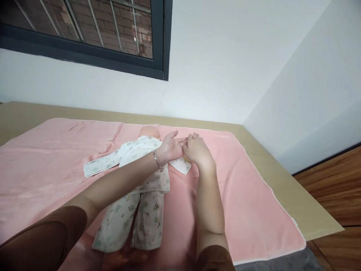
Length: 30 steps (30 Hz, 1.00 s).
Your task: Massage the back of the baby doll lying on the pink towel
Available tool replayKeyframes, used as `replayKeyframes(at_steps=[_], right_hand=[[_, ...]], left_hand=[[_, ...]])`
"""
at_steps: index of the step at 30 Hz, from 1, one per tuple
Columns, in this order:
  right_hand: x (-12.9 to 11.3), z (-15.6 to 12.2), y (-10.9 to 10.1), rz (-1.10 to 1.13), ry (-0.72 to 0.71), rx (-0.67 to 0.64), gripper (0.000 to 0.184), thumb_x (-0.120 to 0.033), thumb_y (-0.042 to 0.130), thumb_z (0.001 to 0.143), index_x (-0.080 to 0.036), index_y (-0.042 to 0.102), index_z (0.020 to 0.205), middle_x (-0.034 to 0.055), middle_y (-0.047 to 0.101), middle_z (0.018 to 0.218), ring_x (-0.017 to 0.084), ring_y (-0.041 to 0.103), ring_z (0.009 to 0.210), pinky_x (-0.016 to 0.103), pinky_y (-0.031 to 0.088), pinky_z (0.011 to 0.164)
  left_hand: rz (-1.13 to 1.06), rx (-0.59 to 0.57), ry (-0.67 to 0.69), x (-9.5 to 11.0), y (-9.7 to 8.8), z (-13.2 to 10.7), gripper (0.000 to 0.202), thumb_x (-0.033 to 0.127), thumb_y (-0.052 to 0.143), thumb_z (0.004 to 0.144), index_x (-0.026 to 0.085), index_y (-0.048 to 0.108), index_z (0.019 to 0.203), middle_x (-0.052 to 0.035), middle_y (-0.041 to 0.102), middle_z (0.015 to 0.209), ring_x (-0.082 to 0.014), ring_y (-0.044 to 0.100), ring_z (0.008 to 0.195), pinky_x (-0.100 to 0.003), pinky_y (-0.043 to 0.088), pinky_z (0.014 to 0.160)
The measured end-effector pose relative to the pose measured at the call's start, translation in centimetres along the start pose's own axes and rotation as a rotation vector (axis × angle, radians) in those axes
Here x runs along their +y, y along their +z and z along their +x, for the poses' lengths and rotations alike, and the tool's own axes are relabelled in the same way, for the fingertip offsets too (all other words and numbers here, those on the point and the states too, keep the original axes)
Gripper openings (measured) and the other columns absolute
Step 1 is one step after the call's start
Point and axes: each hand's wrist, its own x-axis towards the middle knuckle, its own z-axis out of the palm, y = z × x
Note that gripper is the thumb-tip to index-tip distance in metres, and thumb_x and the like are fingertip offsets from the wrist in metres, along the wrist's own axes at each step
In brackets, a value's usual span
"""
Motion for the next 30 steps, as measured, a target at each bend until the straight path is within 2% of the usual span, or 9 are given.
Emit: replayKeyframes(at_steps=[4,7,11,15,18,21,25,30], right_hand=[[0.5,0.8,0.4,-0.118,-0.011,0.012,0.036,-0.020,0.032,0.098,-0.005,0.056,0.121,0.0261,0.044,0.147,0.032,0.041,0.139,0.044,0.038,0.108],[0.5,0.7,0.6,-0.208,-0.044,0.033,0.038,-0.020,0.029,0.098,-0.006,0.061,0.114,0.0255,0.053,0.138,0.032,0.047,0.134,0.045,0.034,0.110],[-0.9,0.9,1.3,-0.315,0.015,0.094,0.041,-0.027,0.032,0.099,-0.006,0.065,0.110,0.0254,0.061,0.127,0.033,0.056,0.123,0.045,0.038,0.105],[-2.8,1.6,2.0,-0.354,0.143,0.119,0.045,-0.033,0.035,0.099,-0.003,0.068,0.109,0.0275,0.064,0.118,0.035,0.058,0.118,0.046,0.038,0.104],[-3.4,2.0,2.2,-0.329,0.190,0.108,0.048,-0.035,0.034,0.099,-0.003,0.070,0.104,0.0276,0.065,0.114,0.036,0.059,0.113,0.046,0.041,0.100],[-3.1,2.3,2.2,-0.295,0.215,0.100,0.048,-0.038,0.034,0.098,-0.006,0.070,0.103,0.0260,0.063,0.116,0.035,0.060,0.110,0.045,0.044,0.094],[-2.0,2.6,2.3,-0.239,0.208,0.105,0.041,-0.038,0.040,0.097,-0.011,0.069,0.106,0.0205,0.064,0.117,0.032,0.053,0.120,0.041,0.040,0.101],[-1.2,2.7,2.4,-0.177,0.256,0.192,0.048,-0.037,0.038,0.096,-0.004,0.059,0.125,0.0234,0.059,0.132,0.032,0.052,0.125,0.038,0.041,0.099]], left_hand=[[0.062,0.037,0.013,-0.1,-1.1,-1.3,0.053,0.046,0.036,0.096,0.008,0.050,0.131,-0.0203,0.064,0.120,-0.0243,0.069,0.098,-0.035,0.058,0.078],[0.135,0.051,0.027,0.2,-2.4,-3.4,0.049,0.043,0.040,0.095,0.013,0.052,0.131,-0.0191,0.063,0.127,-0.0253,0.066,0.114,-0.038,0.056,0.091],[0.217,0.011,-0.032,0.5,-4.2,-7.2,0.041,0.042,0.044,0.093,0.014,0.062,0.117,-0.0187,0.063,0.130,-0.0269,0.061,0.123,-0.042,0.050,0.105],[0.317,0.134,0.037,1.1,-5.7,-11.1,0.034,0.037,0.048,0.089,0.017,0.064,0.112,-0.0154,0.062,0.135,-0.0260,0.058,0.128,-0.041,0.042,0.114],[0.350,0.126,0.098,2.4,-6.6,-13.6,0.037,0.036,0.045,0.088,0.019,0.062,0.116,-0.0133,0.060,0.138,-0.0261,0.056,0.131,-0.044,0.041,0.116],[0.374,0.112,0.155,4.1,-6.9,-15.7,0.038,0.036,0.039,0.090,0.021,0.061,0.117,-0.0126,0.060,0.138,-0.0267,0.054,0.133,-0.047,0.042,0.114],[0.317,0.069,0.166,5.4,-6.5,-18.0,0.037,0.035,0.038,0.090,0.021,0.060,0.117,-0.0121,0.062,0.136,-0.0269,0.054,0.133,-0.048,0.043,0.114],[0.260,-0.011,0.135,5.4,-6.2,-19.9,0.038,0.033,0.044,0.087,0.018,0.061,0.117,-0.0146,0.063,0.134,-0.0294,0.053,0.134,-0.049,0.038,0.117]])
